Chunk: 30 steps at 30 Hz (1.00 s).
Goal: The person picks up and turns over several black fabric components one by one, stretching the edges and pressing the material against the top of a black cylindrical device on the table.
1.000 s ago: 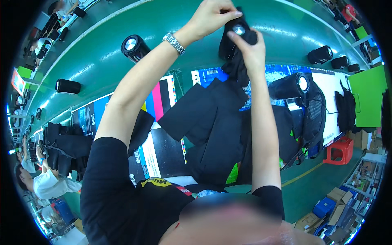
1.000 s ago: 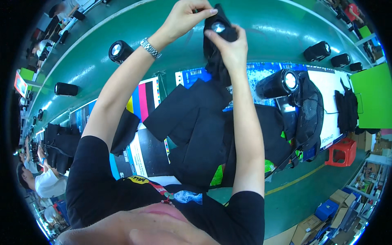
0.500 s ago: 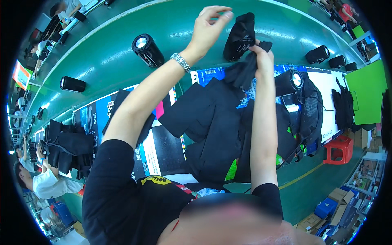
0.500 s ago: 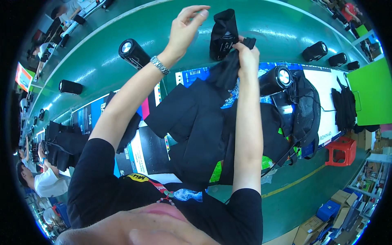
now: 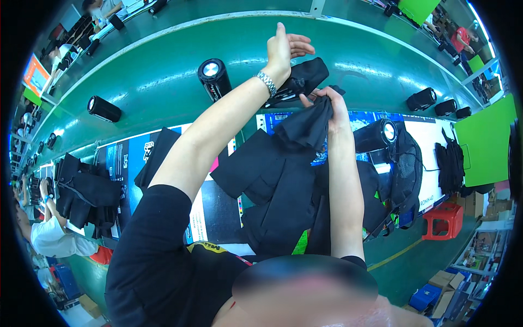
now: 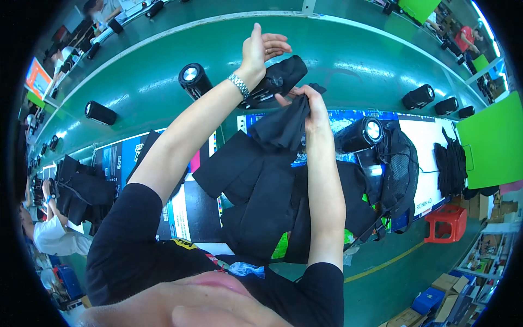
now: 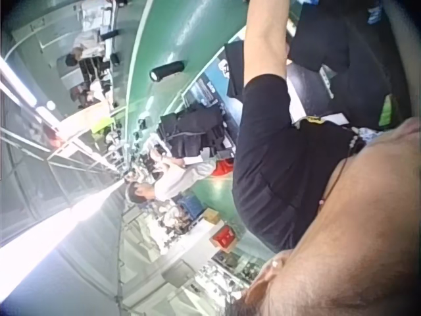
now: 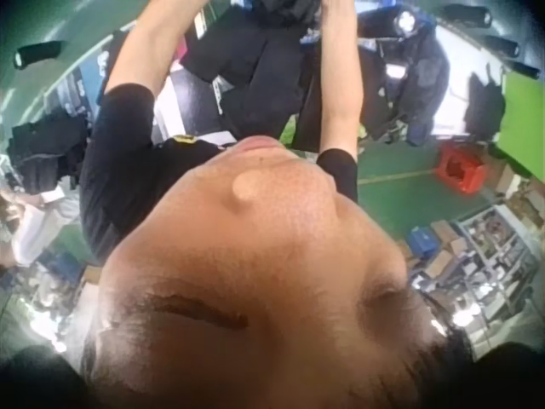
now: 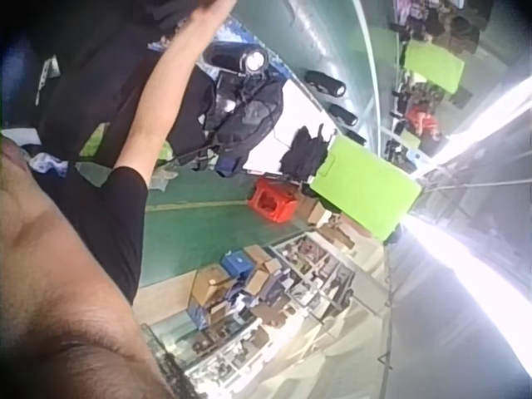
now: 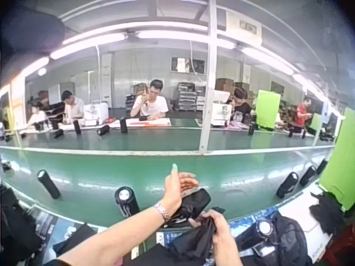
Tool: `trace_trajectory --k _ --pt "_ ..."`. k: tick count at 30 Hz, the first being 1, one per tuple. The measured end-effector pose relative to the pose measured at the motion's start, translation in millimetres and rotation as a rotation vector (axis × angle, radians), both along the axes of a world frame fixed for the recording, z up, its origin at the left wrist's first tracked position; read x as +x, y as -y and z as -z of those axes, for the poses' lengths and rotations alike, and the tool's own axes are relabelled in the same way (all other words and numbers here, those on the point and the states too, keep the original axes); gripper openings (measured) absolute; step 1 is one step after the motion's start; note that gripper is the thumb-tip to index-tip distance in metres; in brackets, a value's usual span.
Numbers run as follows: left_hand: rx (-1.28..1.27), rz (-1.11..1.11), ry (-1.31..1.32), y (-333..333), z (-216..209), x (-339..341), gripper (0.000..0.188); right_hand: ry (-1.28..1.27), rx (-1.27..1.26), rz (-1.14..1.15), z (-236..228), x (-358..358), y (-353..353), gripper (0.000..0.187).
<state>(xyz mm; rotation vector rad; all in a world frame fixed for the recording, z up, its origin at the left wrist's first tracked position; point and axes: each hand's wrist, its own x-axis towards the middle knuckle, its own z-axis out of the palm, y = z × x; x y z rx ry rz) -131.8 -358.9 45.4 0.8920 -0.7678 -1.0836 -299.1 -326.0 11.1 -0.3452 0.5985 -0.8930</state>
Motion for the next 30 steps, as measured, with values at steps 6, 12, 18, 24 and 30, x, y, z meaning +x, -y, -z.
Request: trace_trajectory --k 6,12,18,24,30 --pt "-0.068 -0.187 0.531 -49 19 -6 0.069 -0.202 -0.208 0.105 21 18 4 0.011" --pt "-0.055 -0.266 0.249 -35 4 0 0.077 -0.307 -0.435 0.364 -23 44 -22 0.01" --pt "0.096 -0.21 -0.147 -2 53 26 0.057 -0.388 -0.451 0.19 -27 39 10 0.012" --pt "-0.024 -0.076 -0.207 -28 29 -2 0.051 -0.565 -0.398 0.148 -25 19 59 0.02" --pt "-0.178 -0.104 -0.35 -28 45 -21 0.045 -0.675 -0.675 0.385 -25 63 34 0.027"
